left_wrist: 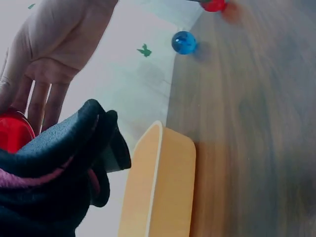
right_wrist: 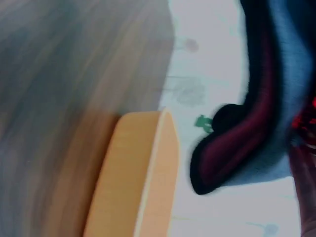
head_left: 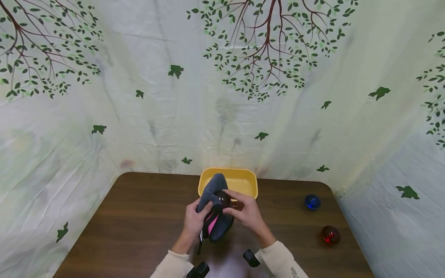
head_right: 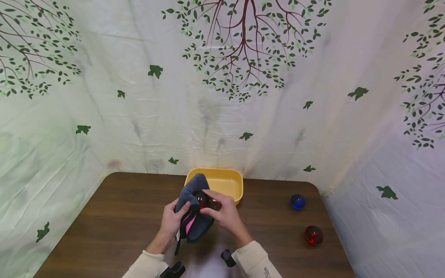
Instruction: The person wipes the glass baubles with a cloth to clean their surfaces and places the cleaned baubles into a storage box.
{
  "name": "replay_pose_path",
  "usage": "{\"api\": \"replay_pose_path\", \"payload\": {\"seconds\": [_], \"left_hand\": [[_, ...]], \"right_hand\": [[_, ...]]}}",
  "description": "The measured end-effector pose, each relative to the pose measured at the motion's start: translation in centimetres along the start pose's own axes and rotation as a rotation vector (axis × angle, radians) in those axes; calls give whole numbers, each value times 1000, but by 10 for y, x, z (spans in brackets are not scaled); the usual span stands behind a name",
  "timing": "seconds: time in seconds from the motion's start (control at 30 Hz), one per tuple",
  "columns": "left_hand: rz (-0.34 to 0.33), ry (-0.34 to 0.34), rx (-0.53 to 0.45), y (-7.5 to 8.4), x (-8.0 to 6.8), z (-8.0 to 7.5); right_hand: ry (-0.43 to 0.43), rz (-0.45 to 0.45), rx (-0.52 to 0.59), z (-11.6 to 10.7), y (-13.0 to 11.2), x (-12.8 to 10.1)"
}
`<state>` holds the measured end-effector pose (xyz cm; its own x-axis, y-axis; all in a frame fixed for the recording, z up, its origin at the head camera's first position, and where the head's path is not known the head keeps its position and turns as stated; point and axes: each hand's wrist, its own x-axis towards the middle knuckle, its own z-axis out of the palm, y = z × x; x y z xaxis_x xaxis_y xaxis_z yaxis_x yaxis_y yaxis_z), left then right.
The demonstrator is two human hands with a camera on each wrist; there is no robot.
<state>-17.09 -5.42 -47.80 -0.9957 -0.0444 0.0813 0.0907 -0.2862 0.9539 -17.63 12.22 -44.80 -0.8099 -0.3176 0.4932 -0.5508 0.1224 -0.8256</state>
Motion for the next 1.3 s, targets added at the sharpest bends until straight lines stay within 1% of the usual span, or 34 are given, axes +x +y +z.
{"api": "replay_pose_path", "payload": {"seconds": [0.03,0.1,0.2,0.3,0.33,0.43,0.5,0.53,0.63,0.7,0.8,0.87,0.93,1.0,1.03,1.07,1.17,1.23,1.3], "left_hand": [[-7,-5,-9,-1,-1,0],[5,-17,-5,-2,-1,0],[70,-44,30,-3,-1,-1],[157,-66,100,-3,1,-2],[184,-75,125,-3,2,-3],[242,-97,200,-3,3,-3],[262,-94,241,-3,3,-3],[263,-87,251,-3,2,-3],[247,-40,240,-3,2,-1],[212,7,206,-3,1,0],[137,60,136,-3,0,2],[95,71,89,-2,-1,2],[68,65,43,-2,-2,2],[57,56,11,-2,-3,3],[59,50,-2,-2,-3,3],[61,48,-7,-3,-4,4],[83,38,9,-5,-6,7],[117,33,54,-6,-7,9],[161,19,134,-7,-9,9]], "right_hand": [[8,-9,5,1,1,0],[32,27,36,3,4,-1],[82,184,121,6,14,-2],[134,354,203,11,23,0],[150,394,229,12,26,1],[185,453,291,15,26,2],[194,443,307,18,27,2],[195,423,310,18,27,1],[187,344,328,20,30,-2],[168,275,346,20,32,-5],[98,165,344,18,36,-8],[35,76,313,15,38,-8],[-16,5,278,12,40,-8],[-30,-29,249,9,40,-8],[-24,-25,243,9,40,-7],[-9,-2,239,9,39,-8],[55,115,235,10,36,-7],[106,222,239,11,33,-6],[132,329,241,13,29,-3]]}}
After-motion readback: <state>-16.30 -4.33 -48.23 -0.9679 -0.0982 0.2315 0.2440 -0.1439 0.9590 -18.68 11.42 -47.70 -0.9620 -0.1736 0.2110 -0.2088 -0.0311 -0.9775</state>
